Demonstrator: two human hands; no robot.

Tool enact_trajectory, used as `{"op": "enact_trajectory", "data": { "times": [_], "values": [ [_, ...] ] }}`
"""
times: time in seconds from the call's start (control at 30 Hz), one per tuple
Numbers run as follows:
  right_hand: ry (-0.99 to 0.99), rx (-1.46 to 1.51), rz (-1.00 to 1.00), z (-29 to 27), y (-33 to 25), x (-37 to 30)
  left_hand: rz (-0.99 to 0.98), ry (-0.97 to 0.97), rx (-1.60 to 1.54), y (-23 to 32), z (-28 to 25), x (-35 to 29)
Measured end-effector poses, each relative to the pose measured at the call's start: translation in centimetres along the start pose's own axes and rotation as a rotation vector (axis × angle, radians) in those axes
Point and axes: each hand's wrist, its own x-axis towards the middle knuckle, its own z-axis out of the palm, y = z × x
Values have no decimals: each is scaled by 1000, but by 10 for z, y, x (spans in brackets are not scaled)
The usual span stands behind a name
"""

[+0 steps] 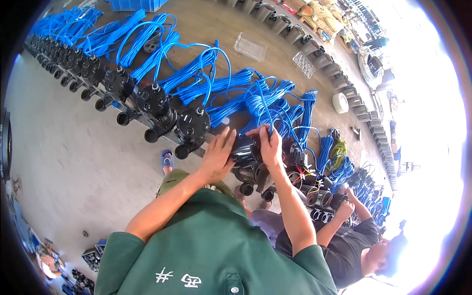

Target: The person assembles water pumps by fitting components together and tapping them into place with a hammer.

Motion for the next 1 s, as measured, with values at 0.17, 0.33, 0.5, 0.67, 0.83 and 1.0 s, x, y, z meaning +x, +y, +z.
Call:
{"op": "enact_trajectory", "data": {
  "times": [0.17,0.33,0.5,0.67,0.83,1.0],
  "values": [
    [-3,-27,11,2,4,-7,-8,-91,172,11,-14,6],
    [19,135,72,-6,5,-14,88,63,-118,-3,-2,-14],
    [3,177,68,1,-10,-17,66,124,-89,-9,5,-13],
    [-23,12,-1,6,-13,-13,-71,-126,9,6,-10,-7],
    [-75,-11,-20,6,-1,1,27,-44,-44,-6,-4,-7],
    [-32,3,-4,6,7,0,-19,98,-240,-6,16,-16]
  ]
}}
